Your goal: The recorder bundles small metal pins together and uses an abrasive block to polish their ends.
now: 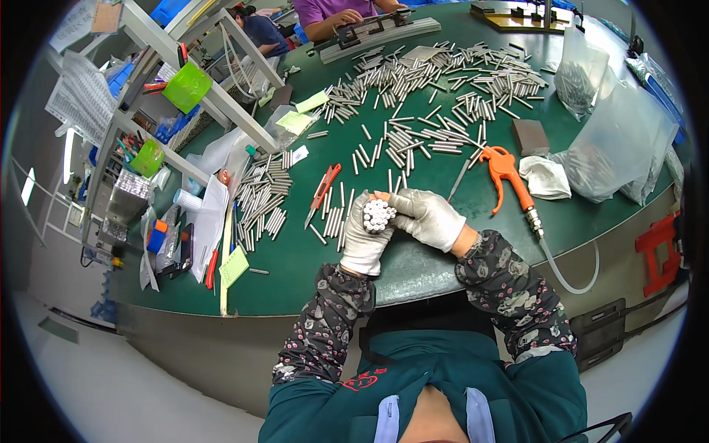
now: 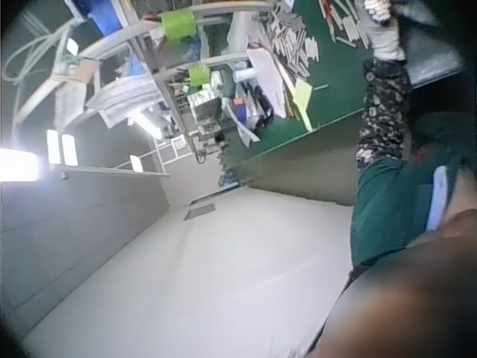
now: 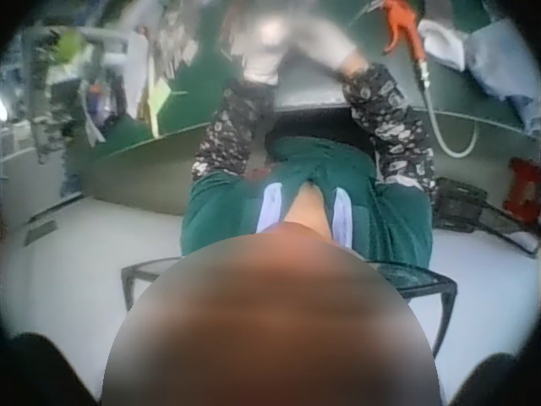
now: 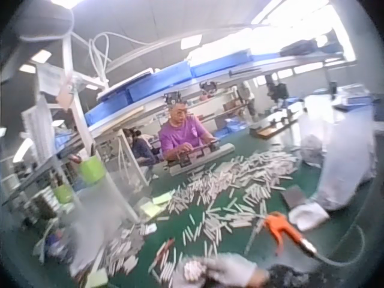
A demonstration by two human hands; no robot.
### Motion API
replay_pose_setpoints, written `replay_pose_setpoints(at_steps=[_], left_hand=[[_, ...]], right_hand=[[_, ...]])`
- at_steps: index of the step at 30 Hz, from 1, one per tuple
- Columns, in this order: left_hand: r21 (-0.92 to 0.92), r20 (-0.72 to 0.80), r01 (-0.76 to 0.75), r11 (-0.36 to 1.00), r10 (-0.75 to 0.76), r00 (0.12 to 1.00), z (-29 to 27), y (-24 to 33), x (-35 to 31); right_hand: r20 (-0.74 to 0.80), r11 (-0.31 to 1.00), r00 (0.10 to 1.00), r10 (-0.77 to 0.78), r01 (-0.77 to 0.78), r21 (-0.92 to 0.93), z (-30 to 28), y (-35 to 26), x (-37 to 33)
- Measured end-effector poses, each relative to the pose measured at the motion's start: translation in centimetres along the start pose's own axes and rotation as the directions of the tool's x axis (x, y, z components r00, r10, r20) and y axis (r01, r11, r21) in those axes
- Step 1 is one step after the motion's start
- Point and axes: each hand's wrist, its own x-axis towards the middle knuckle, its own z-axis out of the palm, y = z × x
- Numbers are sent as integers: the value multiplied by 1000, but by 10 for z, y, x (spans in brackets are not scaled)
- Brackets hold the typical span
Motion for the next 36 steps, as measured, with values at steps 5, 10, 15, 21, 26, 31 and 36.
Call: replay_pose_setpoints(at_steps=[5,10,15,21,26,31,36], left_hand=[[36,7,61,998,-61,998,-12,-18,2],[-567,72,271,778,-281,957,3,4,4],[-352,60,212,912,-204,977,0,-2,0],[-310,6,251,917,-262,965,15,20,2],[-279,99,203,939,-182,978,9,4,3],[313,71,-137,940,121,990,3,-8,0],[176,100,0,984,-18,995,6,3,0]], right_hand=[[33,1000,999,7,-7,-9,0,-2,2],[-30,997,998,52,-50,59,-14,-7,6],[-168,993,981,-100,109,40,-26,-14,14],[-77,985,983,-166,161,-66,-31,-17,18],[33,958,978,-208,211,-192,-38,-21,25],[135,915,964,-231,262,-307,-42,-30,30],[186,777,967,-174,251,-578,-38,-39,26]])
